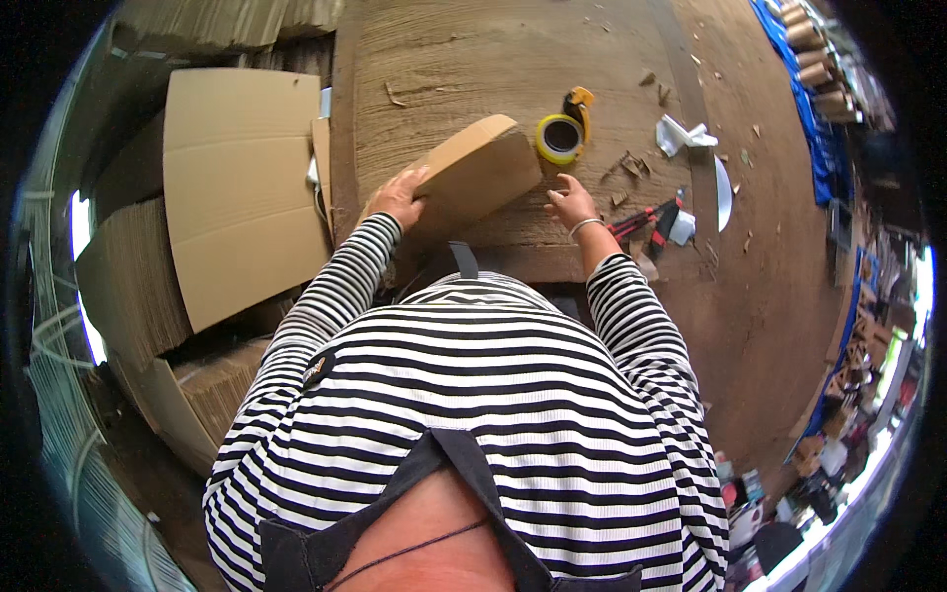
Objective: The person assembles a cardboard box by folding the flaps and securing them with packing tape. They use a utility knife to trim excess tape and adjust the box shape. The person repeatedly folds and tapes the box edges to complete the assembly.
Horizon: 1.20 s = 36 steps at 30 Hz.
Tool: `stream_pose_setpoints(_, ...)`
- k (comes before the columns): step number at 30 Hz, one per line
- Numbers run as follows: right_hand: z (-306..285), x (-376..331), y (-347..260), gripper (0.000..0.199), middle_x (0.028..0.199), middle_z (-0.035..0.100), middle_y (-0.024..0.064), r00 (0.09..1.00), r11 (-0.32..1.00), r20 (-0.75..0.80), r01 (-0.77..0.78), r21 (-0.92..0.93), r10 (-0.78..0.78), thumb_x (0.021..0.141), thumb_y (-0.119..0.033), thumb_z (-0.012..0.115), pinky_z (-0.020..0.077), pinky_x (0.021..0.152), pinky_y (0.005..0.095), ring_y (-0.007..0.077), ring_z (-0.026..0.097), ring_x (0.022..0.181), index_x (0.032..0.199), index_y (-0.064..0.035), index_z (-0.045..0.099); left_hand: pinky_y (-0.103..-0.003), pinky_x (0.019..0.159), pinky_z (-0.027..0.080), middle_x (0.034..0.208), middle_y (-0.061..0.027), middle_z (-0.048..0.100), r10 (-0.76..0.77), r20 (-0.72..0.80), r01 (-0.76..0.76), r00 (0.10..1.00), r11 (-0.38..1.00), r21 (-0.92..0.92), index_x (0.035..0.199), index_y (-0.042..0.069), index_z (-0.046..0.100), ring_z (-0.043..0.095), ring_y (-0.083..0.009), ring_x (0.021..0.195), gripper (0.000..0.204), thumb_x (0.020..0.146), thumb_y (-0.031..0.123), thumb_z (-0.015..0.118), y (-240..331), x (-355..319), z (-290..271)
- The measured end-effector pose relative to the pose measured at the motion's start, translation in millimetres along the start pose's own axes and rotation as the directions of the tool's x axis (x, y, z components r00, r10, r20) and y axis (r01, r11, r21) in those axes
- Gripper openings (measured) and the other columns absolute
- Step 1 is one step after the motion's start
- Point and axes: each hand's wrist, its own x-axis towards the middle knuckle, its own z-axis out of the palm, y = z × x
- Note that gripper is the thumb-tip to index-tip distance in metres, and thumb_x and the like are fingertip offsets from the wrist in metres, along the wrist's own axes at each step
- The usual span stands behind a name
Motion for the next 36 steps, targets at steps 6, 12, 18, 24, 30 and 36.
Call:
stream_pose_setpoints(6,-86,-15,77,0.032,0.098,0.063,0.0089,0.995,0.991,-0.085,-0.053,-0.124,0.043,0.088,-0.011,0.058,0.0526,0.055,0.0302,0.0185,0.067,0.071,0.119,-0.0087,0.055,-0.036,0.104,0.035,0.138,-0.0111,0.043,0.006,0.091,-0.007,0.996,1.0,0.005,0.142,0.022,0.032,0.043,-0.0277,0.125,0.062,0.088,0.042,0.053,1,4,-7)
stream_pose_setpoints(12,-150,-19,94,0.025,0.086,0.065,0.006,0.887,0.99,-0.462,-0.071,-0.12,0.007,0.086,-0.013,0.06,0.0469,0.048,0.0285,0.016,0.064,0.061,0.109,-0.0052,0.058,-0.038,0.094,0.044,0.129,-0.0115,0.052,0.099,-0.002,-0.099,0.995,0.995,-0.023,0.14,0.02,0.035,0.053,-0.0299,0.113,0.063,0.084,0.037,0.06,11,-45,33)
stream_pose_setpoints(18,-163,-23,52,0.043,0.107,0.063,0.0192,0.685,0.874,-0.728,-0.351,-0.337,-0.005,0.081,-0.037,0.063,0.0468,0.084,0.0423,0.0347,0.06,0.1,0.11,-0.0064,0.054,-0.038,0.095,0.043,0.131,-0.0113,0.05,-0.085,0.087,0.092,0.993,0.992,-0.081,0.14,0.02,0.035,0.051,-0.0298,0.115,0.064,0.084,0.037,0.061,48,-91,40)
stream_pose_setpoints(24,-153,-15,27,0.061,0.115,0.059,0.0181,0.707,0.778,-0.692,-0.514,-0.362,0.145,0.078,-0.05,0.064,0.0465,0.087,0.0441,0.0327,0.059,0.106,0.116,-0.0071,0.043,-0.035,0.099,0.039,0.136,-0.0124,0.046,-0.216,0.15,0.24,0.965,0.956,-0.169,0.141,0.017,0.033,0.047,-0.0295,0.121,0.064,0.086,0.035,0.06,60,-90,39)
stream_pose_setpoints(30,-123,0,26,0.074,0.123,0.053,0.0196,0.699,0.749,-0.703,-0.533,-0.393,0.129,0.069,-0.048,0.071,0.0435,0.093,0.0454,0.0338,0.054,0.113,0.12,-0.0076,0.036,-0.038,0.1,0.038,0.136,-0.0164,0.044,-0.113,0.043,0.12,0.993,0.957,-0.262,0.14,0.013,0.032,0.044,-0.0329,0.123,0.064,0.085,0.031,0.06,39,-95,64)
stream_pose_setpoints(36,-128,-10,29,0.034,0.093,0.066,0.021,0.824,0.828,-0.549,-0.207,-0.521,-0.139,0.069,-0.03,0.062,0.0486,0.081,0.0416,0.0364,0.063,0.089,0.088,-0.0021,0.064,-0.035,0.109,0.027,0.144,-0.0169,0.032,-0.123,0.156,0.148,0.98,0.976,-0.158,0.139,0.003,0.031,0.031,-0.03,0.133,0.066,0.089,0.04,0.053,64,-58,42)
